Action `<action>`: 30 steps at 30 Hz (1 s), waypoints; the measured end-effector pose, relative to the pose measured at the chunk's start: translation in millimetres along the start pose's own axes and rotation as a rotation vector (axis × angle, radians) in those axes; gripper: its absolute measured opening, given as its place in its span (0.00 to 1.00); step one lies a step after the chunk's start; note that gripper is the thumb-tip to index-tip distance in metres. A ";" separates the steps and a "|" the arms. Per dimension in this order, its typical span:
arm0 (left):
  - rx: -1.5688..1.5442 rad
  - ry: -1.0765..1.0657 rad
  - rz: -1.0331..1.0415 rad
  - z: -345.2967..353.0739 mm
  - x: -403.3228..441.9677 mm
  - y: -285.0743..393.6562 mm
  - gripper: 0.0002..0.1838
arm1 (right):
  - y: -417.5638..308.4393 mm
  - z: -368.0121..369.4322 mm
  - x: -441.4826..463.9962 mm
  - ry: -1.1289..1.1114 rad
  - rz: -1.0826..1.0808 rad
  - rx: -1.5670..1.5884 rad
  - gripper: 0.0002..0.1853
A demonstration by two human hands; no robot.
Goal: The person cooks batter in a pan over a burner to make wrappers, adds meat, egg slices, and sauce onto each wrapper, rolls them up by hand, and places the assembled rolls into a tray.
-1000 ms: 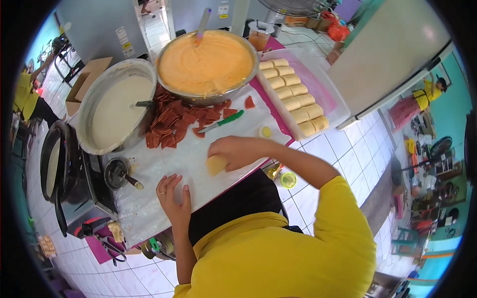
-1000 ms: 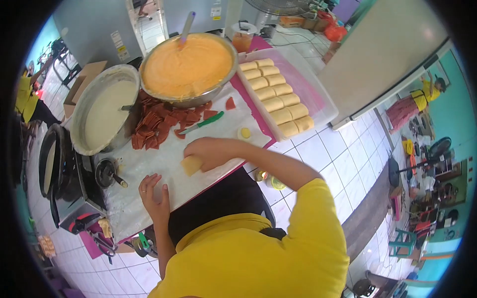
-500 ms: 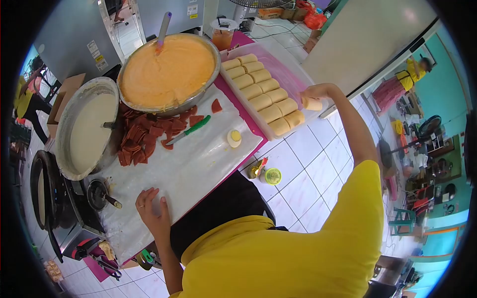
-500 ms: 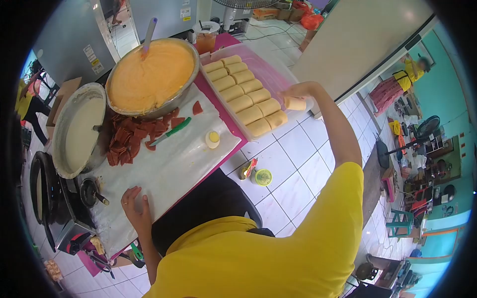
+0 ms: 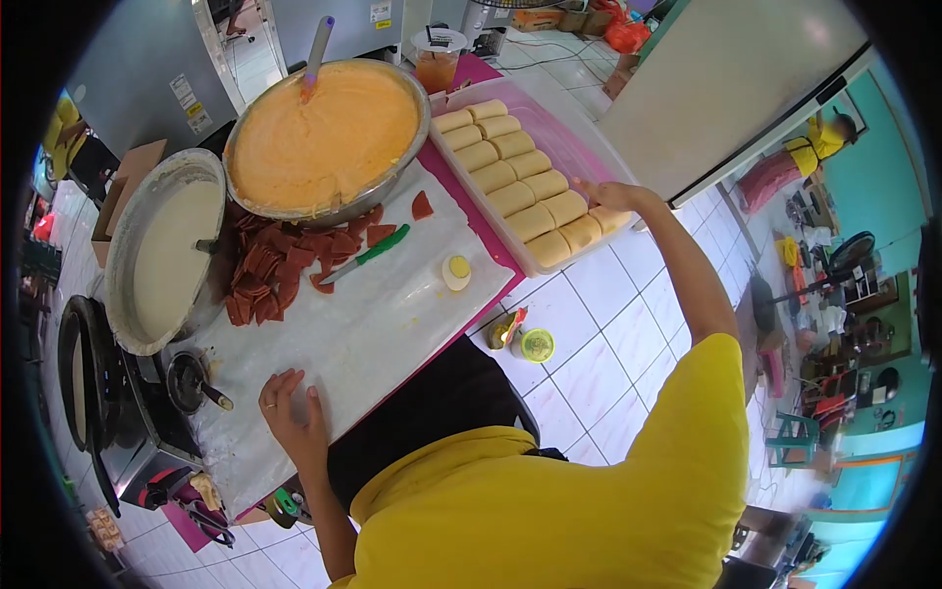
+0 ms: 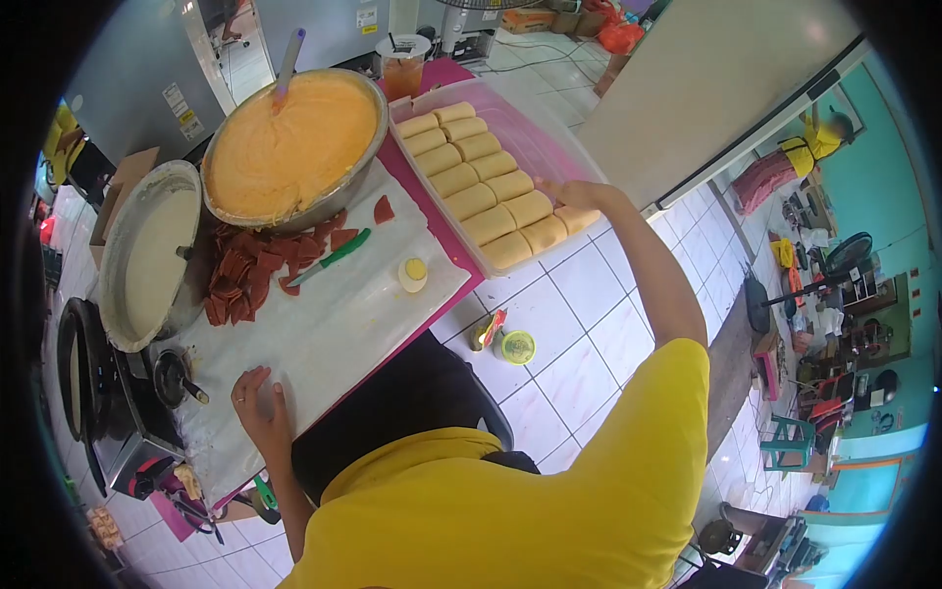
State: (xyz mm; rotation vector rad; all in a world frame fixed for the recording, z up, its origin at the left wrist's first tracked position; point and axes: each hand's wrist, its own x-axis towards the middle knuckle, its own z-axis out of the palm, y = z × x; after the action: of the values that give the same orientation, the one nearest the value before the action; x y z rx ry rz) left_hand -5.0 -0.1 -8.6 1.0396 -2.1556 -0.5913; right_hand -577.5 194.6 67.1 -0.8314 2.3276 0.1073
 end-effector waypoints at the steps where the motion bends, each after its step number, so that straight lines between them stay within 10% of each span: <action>1: 0.004 0.004 0.001 -0.4 -0.4 1.0 0.14 | -2.0 0.4 -4.1 0.004 -0.008 -0.011 0.56; 17: -0.078 0.060 0.001 -4.9 -3.9 -4.7 0.10 | -38.7 -4.1 -52.2 0.747 -0.512 0.213 0.16; 20: -0.653 0.130 -0.317 -29.0 -9.4 -32.8 0.14 | -129.6 23.7 -85.1 0.733 -0.765 0.281 0.08; 24: -1.215 0.804 -0.293 -138.9 27.8 -20.4 0.34 | -233.5 67.4 -89.8 0.741 -1.126 -0.039 0.14; 30: -2.236 0.570 -0.212 -271.0 33.0 -42.8 0.35 | -291.2 130.0 -15.6 0.822 -1.089 -0.446 0.19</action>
State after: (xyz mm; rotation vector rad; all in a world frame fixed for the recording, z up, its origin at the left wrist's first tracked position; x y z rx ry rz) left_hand 198.6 -81.1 159.8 -0.0318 -0.0508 -1.7214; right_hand -323.8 8.0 14.4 -2.6297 2.1527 -0.2430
